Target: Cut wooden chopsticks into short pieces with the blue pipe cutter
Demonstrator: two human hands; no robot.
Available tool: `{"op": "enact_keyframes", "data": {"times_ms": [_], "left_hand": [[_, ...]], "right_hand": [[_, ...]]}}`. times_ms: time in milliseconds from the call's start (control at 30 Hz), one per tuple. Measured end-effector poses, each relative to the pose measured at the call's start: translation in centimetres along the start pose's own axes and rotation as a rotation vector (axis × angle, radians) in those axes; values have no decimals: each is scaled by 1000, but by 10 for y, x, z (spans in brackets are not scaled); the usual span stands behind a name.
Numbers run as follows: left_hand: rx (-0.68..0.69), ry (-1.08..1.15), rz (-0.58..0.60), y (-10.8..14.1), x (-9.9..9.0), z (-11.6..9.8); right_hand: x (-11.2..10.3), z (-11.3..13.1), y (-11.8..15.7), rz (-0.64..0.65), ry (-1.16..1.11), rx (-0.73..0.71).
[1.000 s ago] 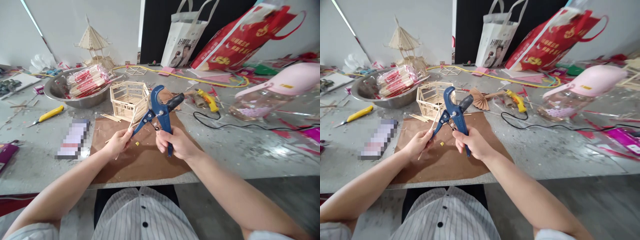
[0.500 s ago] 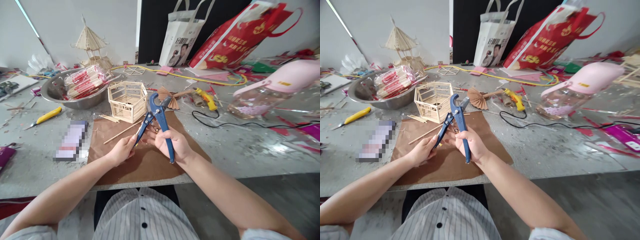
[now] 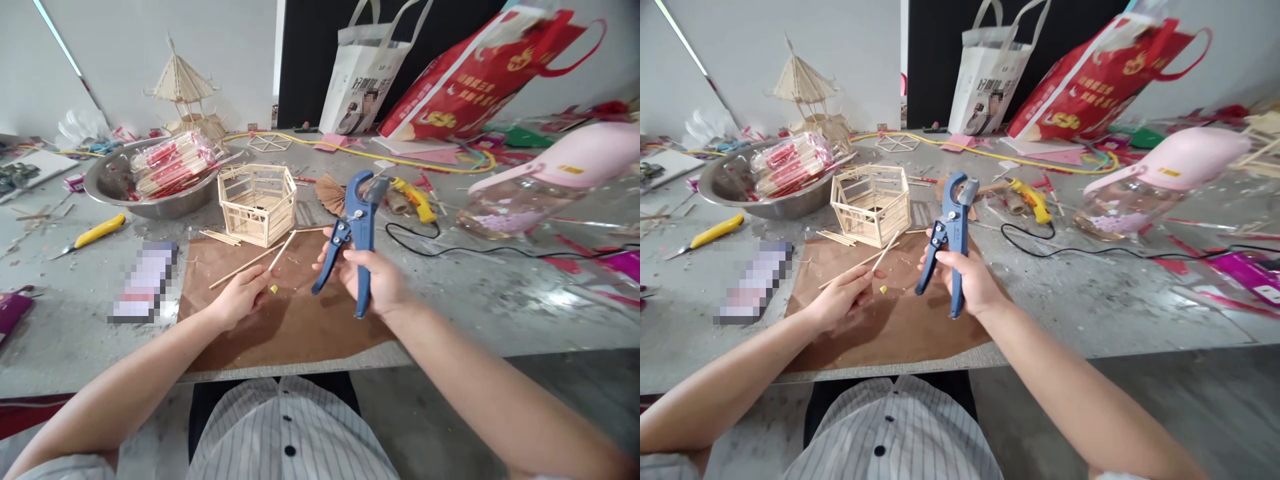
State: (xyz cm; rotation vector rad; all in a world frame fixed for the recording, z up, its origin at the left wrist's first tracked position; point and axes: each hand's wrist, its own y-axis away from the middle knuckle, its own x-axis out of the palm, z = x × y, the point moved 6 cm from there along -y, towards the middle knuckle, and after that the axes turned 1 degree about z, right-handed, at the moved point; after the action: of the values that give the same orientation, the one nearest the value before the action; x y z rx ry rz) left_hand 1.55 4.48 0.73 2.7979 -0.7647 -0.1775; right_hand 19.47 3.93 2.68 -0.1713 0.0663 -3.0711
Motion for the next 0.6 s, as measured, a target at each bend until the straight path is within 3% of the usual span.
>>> {"op": "enact_keyframes", "data": {"times_ms": [133, 233, 400, 600], "left_hand": [[58, -263, -82, 1, -7, -8], [95, -390, -139, 1, -9, -12], [96, -422, -100, -2, -5, -8], [-99, -356, 69, -4, 3, 13]], "right_hand": [[-28, 7, 1, 28, 454, 121], [-34, 8, 4, 123, 733, 225], [-23, -7, 7, 263, 685, 472], [-5, -20, 3, 370, 593, 632]]}}
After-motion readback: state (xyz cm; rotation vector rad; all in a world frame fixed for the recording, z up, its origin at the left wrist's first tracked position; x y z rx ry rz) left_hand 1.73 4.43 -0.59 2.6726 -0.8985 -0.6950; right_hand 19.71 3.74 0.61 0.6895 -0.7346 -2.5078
